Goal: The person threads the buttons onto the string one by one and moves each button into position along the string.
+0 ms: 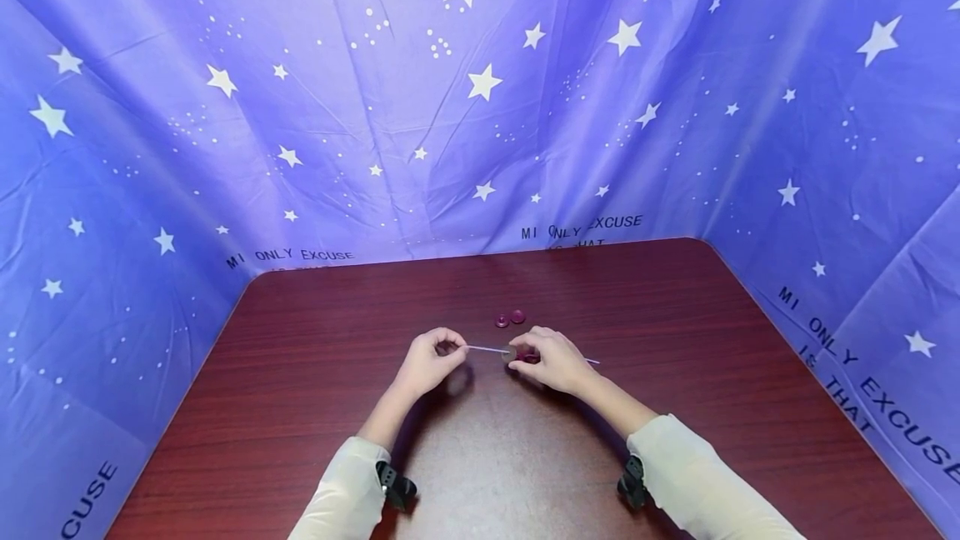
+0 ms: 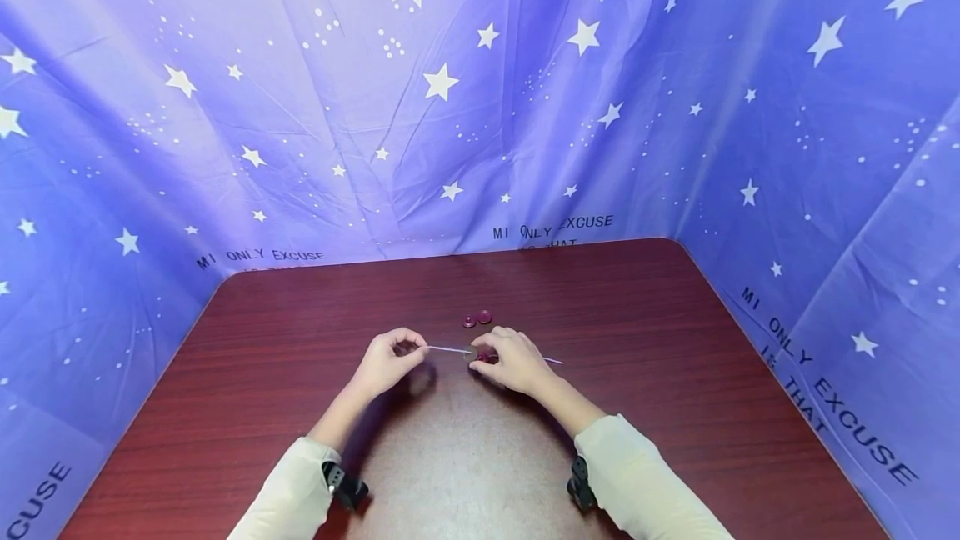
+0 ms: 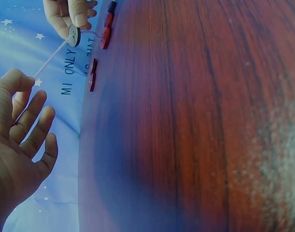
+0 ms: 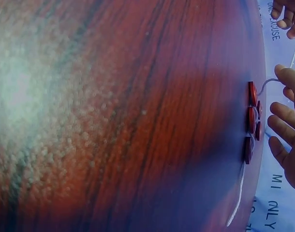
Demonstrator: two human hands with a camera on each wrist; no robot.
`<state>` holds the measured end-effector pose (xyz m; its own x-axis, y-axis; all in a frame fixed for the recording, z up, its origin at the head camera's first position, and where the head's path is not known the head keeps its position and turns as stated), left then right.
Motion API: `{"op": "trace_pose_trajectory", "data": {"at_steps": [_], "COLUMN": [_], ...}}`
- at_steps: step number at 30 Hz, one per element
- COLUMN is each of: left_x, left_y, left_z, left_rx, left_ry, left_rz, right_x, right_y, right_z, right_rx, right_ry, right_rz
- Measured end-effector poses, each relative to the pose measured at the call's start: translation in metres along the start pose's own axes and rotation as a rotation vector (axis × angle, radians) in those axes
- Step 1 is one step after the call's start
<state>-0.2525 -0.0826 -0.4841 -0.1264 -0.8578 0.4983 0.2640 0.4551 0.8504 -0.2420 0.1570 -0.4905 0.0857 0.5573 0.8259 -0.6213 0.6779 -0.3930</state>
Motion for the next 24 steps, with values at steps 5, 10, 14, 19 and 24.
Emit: {"op": "trace_pose_trajectory", "data": {"at_steps": [5, 10, 14, 19, 24], "left_x": [0.0015, 0.0027, 0.0039, 0.0058, 0.0074], "left_y": [0.0014, -0.0002, -0.0018, -0.0008, -0.0009], "left_z": [-0.0015, -0.002, -0.0029, -0.0045, -0.0061], "left_rx": [0.01, 0.01, 0.012, 0.009, 0.012], "left_ry": [0.003, 0.004, 0.003, -0.007, -0.016], "left_rz": [-0.013, -0.014, -0.003, -0.002, -0.003], "right_x": [-0.0006, -0.0008, -0.0007, -0.0004, -0.0024], "right_y": [0.0002, 0.0004, 0.0015, 0.0027, 0.0045], "right_z": [0.0003, 0.0005, 0.0001, 0.0, 0.0004], "right_rx": [0.026, 0.029, 0.023, 0.02, 0.014], "right_ry": [0.018, 0.005, -0.015, -0.02, -0.022], "right_rz": [0.0, -0.014, -0.034, -0.053, -0.084]}}
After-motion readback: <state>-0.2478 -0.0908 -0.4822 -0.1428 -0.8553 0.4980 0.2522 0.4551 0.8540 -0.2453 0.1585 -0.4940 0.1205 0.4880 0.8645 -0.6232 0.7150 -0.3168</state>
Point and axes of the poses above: each hand's wrist, its own z-axis towards the middle knuckle, its own x-axis out of the back of the hand, y = z × x, the point moved 1 cm from there along z, towards the middle knuckle, and after that the axes turned 5 degrees about x, right-handed, at the moved point
